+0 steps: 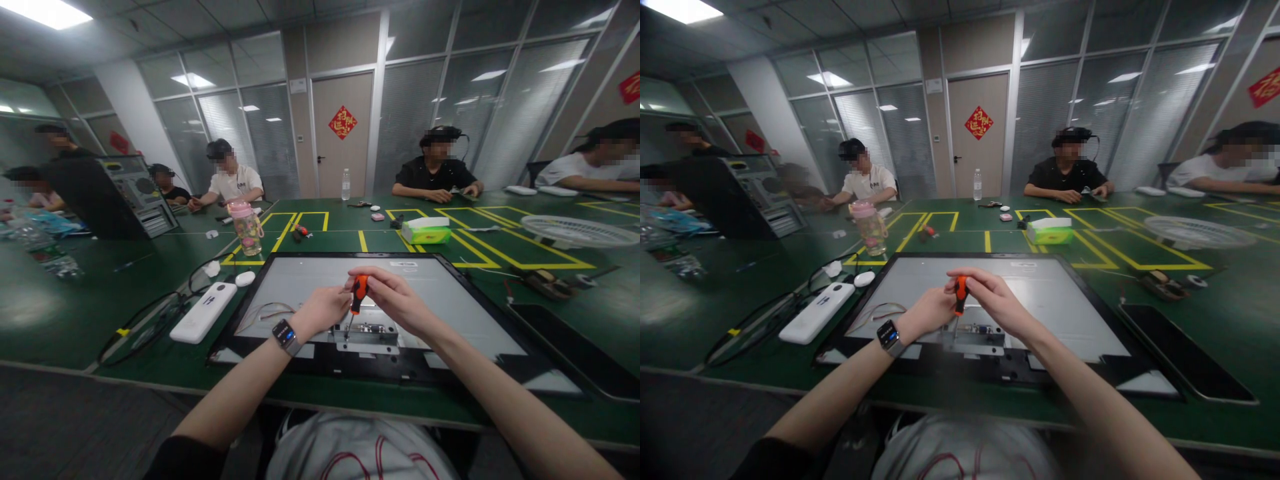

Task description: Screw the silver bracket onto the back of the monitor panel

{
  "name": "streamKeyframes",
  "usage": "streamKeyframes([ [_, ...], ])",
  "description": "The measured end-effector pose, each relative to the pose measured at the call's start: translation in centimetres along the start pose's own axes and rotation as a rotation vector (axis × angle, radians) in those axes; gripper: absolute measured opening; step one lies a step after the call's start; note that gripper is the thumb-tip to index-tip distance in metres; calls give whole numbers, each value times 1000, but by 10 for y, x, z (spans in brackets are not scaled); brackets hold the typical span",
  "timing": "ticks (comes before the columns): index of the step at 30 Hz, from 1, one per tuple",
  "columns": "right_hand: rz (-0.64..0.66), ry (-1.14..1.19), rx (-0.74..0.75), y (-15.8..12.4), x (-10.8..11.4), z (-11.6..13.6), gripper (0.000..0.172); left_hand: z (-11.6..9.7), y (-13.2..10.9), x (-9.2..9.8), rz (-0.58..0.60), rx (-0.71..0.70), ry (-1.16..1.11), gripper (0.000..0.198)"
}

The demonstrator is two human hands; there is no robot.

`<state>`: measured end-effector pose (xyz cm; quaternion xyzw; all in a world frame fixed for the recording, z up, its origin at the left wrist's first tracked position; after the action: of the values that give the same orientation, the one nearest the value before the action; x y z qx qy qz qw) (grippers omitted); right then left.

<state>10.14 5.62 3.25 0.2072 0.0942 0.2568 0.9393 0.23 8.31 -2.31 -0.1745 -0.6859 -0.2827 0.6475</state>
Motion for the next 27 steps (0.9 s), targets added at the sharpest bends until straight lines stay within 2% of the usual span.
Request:
streamKeyframes([
  [4,-53,-88,42,1,5,3,25,-2,0,2,-25,-17,27,31],
  [8,-41,-157,49,2,5,5,28,-1,1,-1,-22,-20,30,30],
  [11,-30,-151,55,2,4,5,30,-1,1,-4,-6,-30,26,30],
  [17,-44,-163,89,1,5,9,22,3,-1,-1,-28,0,-97,27],
  [24,-19,-145,44,0,2,5,29,4,-2,-2,-25,13,-141,28],
  [27,-36,-126,87,0,1,10,21,6,-1,-3,-22,27,-143,29],
])
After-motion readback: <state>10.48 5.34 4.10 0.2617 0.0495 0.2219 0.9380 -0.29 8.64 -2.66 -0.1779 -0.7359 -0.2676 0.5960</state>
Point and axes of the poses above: each hand's wrist, its own y-axis towards the middle knuckle, its own x-axis out of the back of the hand, z = x × y, the point moved 8 cm from there along y, towards the middle knuckle, and after that the axes turned 1 degree about -z, right-handed, at the moved point
